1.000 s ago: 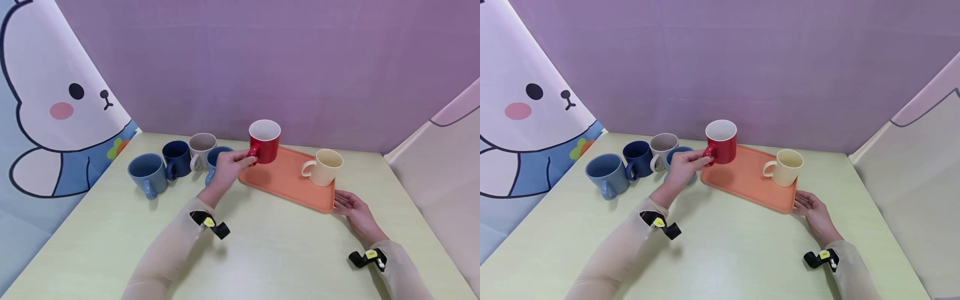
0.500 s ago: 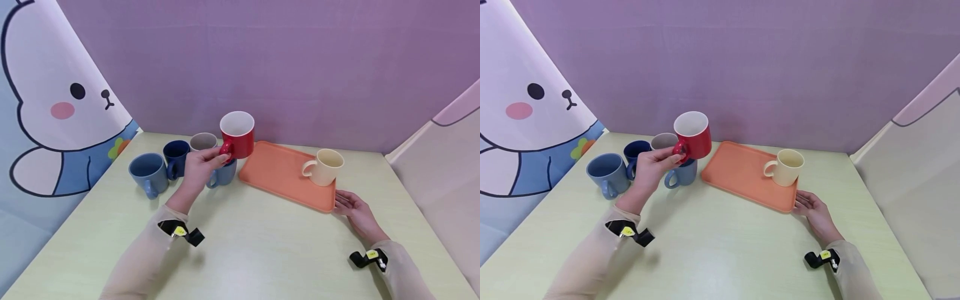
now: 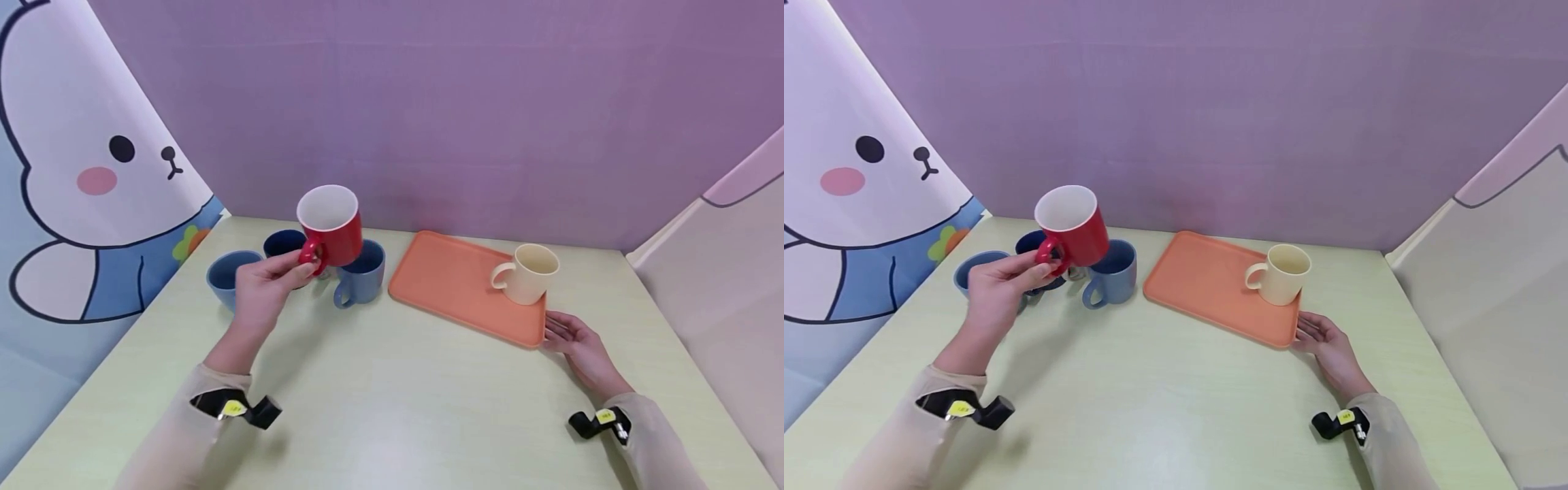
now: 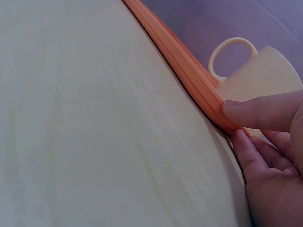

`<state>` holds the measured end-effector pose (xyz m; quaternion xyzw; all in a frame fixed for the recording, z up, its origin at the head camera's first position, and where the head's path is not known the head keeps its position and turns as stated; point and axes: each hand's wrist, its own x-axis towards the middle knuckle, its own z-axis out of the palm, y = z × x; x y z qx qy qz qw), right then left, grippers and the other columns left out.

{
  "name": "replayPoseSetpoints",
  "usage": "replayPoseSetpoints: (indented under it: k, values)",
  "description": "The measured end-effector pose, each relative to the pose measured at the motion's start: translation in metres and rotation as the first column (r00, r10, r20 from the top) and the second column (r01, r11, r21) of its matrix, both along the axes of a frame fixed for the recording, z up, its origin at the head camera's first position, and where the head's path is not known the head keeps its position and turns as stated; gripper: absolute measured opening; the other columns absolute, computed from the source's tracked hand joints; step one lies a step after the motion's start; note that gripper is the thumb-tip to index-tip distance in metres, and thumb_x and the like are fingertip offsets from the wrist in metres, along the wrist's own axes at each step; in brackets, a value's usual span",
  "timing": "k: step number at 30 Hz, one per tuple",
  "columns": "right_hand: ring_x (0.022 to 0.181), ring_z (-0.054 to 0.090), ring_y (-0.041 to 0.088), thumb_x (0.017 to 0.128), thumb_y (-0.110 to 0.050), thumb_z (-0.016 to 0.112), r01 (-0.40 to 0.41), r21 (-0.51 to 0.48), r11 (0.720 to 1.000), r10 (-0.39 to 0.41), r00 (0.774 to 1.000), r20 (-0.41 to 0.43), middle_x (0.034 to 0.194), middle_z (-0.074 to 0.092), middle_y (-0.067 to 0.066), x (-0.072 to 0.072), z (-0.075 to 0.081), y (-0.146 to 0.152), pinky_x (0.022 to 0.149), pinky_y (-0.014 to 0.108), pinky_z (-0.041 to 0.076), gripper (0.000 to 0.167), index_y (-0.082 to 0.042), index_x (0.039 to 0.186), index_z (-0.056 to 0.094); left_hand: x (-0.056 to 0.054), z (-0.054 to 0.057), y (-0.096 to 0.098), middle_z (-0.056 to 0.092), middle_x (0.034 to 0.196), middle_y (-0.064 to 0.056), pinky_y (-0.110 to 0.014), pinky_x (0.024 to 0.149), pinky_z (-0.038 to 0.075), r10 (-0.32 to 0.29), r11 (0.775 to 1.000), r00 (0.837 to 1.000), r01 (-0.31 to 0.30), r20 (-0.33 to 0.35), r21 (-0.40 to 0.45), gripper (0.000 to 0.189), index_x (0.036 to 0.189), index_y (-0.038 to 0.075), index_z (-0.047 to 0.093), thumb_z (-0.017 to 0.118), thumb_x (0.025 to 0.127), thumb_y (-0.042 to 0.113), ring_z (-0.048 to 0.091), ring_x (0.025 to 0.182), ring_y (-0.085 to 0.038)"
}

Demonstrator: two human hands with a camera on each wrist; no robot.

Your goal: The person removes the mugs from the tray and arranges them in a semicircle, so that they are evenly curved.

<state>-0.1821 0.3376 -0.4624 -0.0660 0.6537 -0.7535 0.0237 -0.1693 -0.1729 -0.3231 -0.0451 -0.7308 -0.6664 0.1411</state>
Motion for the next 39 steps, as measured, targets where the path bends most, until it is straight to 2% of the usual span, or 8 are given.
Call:
replayPoseSetpoints:
  k: [3,5,12,20,26,30,34,39]
  values:
    - [0.108,0.063,0.003,0.085,0.026,0.051,0.002,0.002,1.000,-0.002,1.000,-0.007,0.118,0.066,-0.008,0.000,0.000,0.000,0.087,0.020,0.054,0.050,0.003,0.130,0.053,0.010,-0.001,-0.016,0.074,0.102,0.006,-0.022,0.082,0.056,0.027,0.999,1.000,-0.027,0.011,0.035,0.036,0.123,-0.004,0.067,0.073,0.091,0.010,0.071,0.091,-0.009]
    - [0.108,0.063,0.003,0.085,0.026,0.052,0.003,0.001,1.000,-0.003,1.000,-0.008,0.117,0.067,-0.008,0.001,0.000,0.000,0.087,0.020,0.054,0.050,0.003,0.129,0.054,0.015,-0.002,-0.027,0.073,0.100,0.009,-0.021,0.081,0.055,0.039,0.998,0.999,-0.039,0.014,0.056,0.035,0.123,-0.003,0.067,0.073,0.091,0.010,0.071,0.090,-0.008]
    - [0.109,0.063,0.004,0.085,0.026,0.051,-0.003,-0.007,1.000,0.003,1.000,-0.002,0.118,0.066,-0.007,0.003,0.001,-0.001,0.087,0.020,0.054,0.050,0.004,0.130,0.053,0.036,-0.005,-0.063,0.075,0.099,0.006,-0.019,0.078,0.055,0.096,0.979,0.994,-0.104,0.055,0.177,0.034,0.120,0.005,0.072,0.077,0.088,0.012,0.071,0.089,-0.007]
    - [0.109,0.063,0.004,0.085,0.026,0.051,-0.001,-0.001,1.000,0.001,1.000,-0.007,0.118,0.066,-0.007,0.003,0.002,-0.002,0.088,0.021,0.054,0.050,0.006,0.130,0.051,0.062,-0.014,-0.103,0.076,0.101,0.003,-0.017,0.079,0.053,0.134,0.955,0.991,-0.129,-0.003,0.268,0.033,0.123,0.001,0.069,0.071,0.090,0.001,0.073,0.088,-0.009]
    - [0.109,0.063,0.004,0.084,0.026,0.051,-0.001,-0.004,1.000,0.001,1.000,-0.008,0.119,0.066,-0.007,0.003,0.003,-0.002,0.088,0.021,0.054,0.051,0.002,0.128,0.054,0.073,-0.022,-0.127,0.076,0.097,-0.001,-0.020,0.074,0.056,0.164,0.930,0.986,-0.148,-0.021,0.336,0.033,0.122,-0.001,0.068,0.067,0.090,-0.008,0.073,0.086,-0.011]
    - [0.109,0.063,0.004,0.083,0.026,0.051,-0.001,-0.006,1.000,0.001,1.000,-0.008,0.118,0.066,-0.007,0.004,0.004,-0.003,0.088,0.021,0.054,0.051,0.002,0.128,0.055,0.081,-0.027,-0.140,0.076,0.096,-0.001,-0.021,0.071,0.057,0.173,0.926,0.985,-0.155,-0.021,0.344,0.032,0.121,-0.002,0.068,0.064,0.090,-0.011,0.074,0.084,-0.011]
    - [0.109,0.063,0.004,0.084,0.026,0.052,0.001,-0.004,1.000,-0.001,1.000,-0.006,0.118,0.066,-0.007,0.005,0.005,-0.004,0.088,0.021,0.054,0.050,0.005,0.129,0.052,0.090,-0.033,-0.152,0.076,0.096,0.001,-0.019,0.069,0.057,0.196,0.937,0.981,-0.184,-0.011,0.296,0.033,0.121,-0.003,0.069,0.065,0.090,-0.010,0.073,0.083,-0.009]
    - [0.109,0.063,0.003,0.085,0.025,0.053,0.013,0.011,1.000,-0.013,1.000,0.000,0.118,0.066,-0.007,0.006,0.006,-0.005,0.088,0.020,0.053,0.050,0.005,0.130,0.051,0.097,-0.042,-0.169,0.076,0.093,0.001,-0.019,0.068,0.057,0.168,0.950,0.985,-0.156,-0.021,0.272,0.032,0.119,-0.003,0.070,0.063,0.090,-0.014,0.074,0.080,-0.010]
